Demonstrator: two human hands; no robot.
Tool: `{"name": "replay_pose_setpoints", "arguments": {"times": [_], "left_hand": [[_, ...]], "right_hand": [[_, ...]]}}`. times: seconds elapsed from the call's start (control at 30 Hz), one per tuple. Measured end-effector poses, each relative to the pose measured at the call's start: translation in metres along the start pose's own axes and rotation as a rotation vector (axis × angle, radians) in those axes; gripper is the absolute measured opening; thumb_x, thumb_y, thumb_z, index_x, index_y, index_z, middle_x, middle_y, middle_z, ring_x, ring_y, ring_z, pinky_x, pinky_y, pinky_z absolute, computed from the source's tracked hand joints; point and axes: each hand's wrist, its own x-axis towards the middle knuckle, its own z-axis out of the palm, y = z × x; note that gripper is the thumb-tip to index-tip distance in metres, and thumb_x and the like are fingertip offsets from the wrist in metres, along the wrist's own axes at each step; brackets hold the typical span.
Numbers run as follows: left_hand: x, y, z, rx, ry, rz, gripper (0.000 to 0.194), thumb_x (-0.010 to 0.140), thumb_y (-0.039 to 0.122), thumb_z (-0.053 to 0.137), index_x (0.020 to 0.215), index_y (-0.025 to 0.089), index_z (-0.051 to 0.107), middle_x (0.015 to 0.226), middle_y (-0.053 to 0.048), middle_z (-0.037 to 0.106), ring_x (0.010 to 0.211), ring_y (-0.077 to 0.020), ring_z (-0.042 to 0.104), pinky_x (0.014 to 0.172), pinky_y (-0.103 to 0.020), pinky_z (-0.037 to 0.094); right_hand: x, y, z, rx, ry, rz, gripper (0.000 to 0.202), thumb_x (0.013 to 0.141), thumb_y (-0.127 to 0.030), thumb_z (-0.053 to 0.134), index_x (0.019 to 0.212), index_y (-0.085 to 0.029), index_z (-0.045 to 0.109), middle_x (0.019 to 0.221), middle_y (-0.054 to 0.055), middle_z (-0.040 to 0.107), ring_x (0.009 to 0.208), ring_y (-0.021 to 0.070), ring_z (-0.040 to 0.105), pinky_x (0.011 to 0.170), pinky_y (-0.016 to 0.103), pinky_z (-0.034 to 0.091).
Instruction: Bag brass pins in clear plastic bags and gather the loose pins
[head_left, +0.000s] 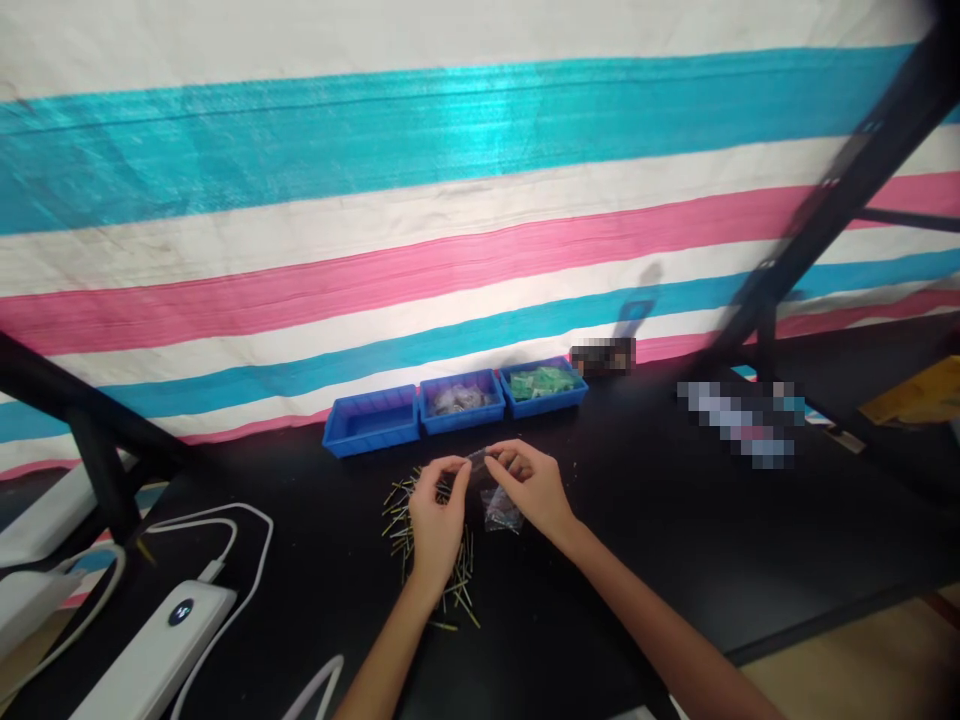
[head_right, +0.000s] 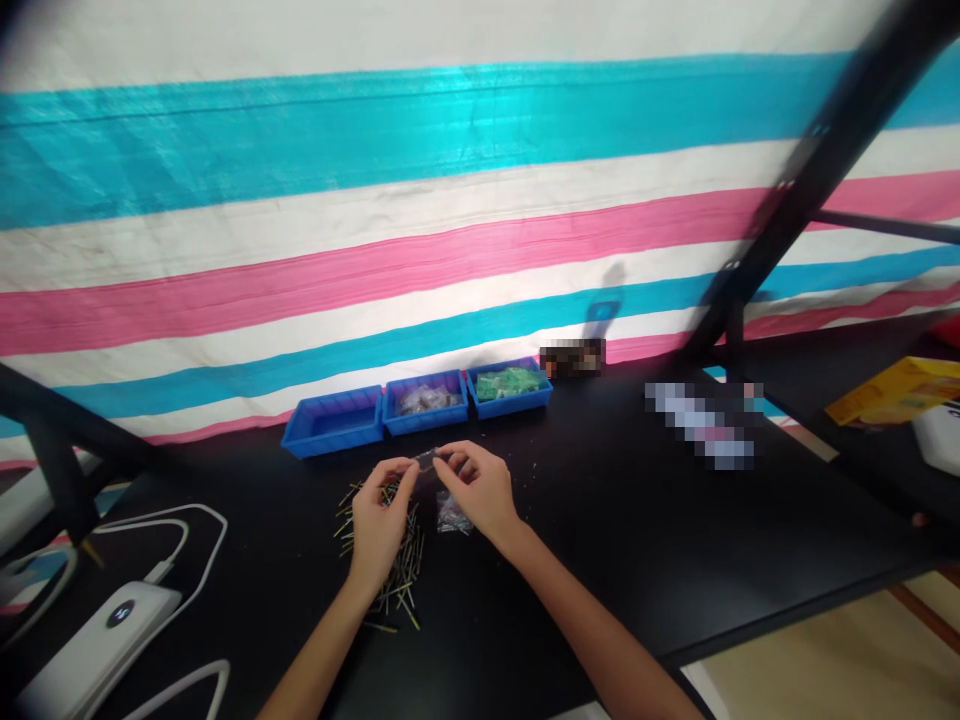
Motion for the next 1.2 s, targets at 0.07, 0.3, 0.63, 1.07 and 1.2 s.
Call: {"name": "replay_pose_setpoints", "arguments": {"times": [0.07, 0.3, 0.63, 1.07, 1.2], "left_hand": [[-0.001, 0.001, 0.001, -0.047, -0.011, -0.045, 0.015, 0.080, 0.031, 0.054, 0.083, 0.017, 0.059, 0.074, -0.001, 0.059, 0.071, -0.0151, 0.056, 0.072, -0.028, 0.044], [-0.002, 0.006, 0.000, -0.085, -0.024, -0.074, 0.019, 0.082, 0.030, 0.051, 0.096, 0.018, 0.056, 0.070, 0.000, 0.060, 0.070, -0.0145, 0.057, 0.073, -0.028, 0.043], [0.003, 0.007, -0.007, -0.081, 0.024, -0.049, 0.022, 0.081, 0.025, 0.049, 0.102, 0.018, 0.053, 0.079, -0.002, 0.058, 0.078, -0.0157, 0.057, 0.072, -0.028, 0.043], [0.003, 0.002, -0.004, -0.068, -0.010, -0.037, 0.021, 0.081, 0.019, 0.048, 0.101, 0.018, 0.053, 0.080, -0.002, 0.059, 0.076, -0.0140, 0.056, 0.070, -0.025, 0.041], [0.001, 0.003, -0.003, -0.075, -0.039, -0.047, 0.020, 0.081, 0.018, 0.047, 0.100, 0.018, 0.053, 0.080, -0.001, 0.058, 0.076, -0.0136, 0.055, 0.073, -0.026, 0.041]], "right_hand": [[0.000, -0.001, 0.000, 0.027, -0.036, -0.001, 0.019, 0.076, -0.037, 0.059, 0.076, -0.018, 0.063, 0.071, 0.003, 0.060, 0.051, 0.0095, 0.049, 0.047, 0.022, 0.040], [0.008, 0.013, 0.002, 0.342, -0.197, 0.258, 0.032, 0.078, -0.046, 0.054, 0.084, -0.015, 0.056, 0.056, 0.001, 0.060, 0.037, 0.0093, 0.048, 0.034, 0.019, 0.034], [0.051, 0.010, 0.006, 0.384, -0.224, 0.249, 0.040, 0.073, -0.048, 0.059, 0.093, -0.013, 0.059, 0.053, -0.005, 0.048, 0.037, 0.0048, 0.040, 0.034, 0.017, 0.030], [0.062, 0.024, -0.008, -0.038, -0.179, 0.002, 0.043, 0.075, -0.038, 0.058, 0.113, -0.018, 0.053, 0.087, 0.003, 0.059, 0.049, 0.0069, 0.049, 0.051, 0.023, 0.043], [0.041, 0.022, -0.031, -0.366, -0.373, -0.039, 0.034, 0.065, -0.046, 0.067, 0.092, -0.024, 0.065, 0.091, 0.001, 0.060, 0.060, 0.0101, 0.053, 0.056, 0.024, 0.039]]}}
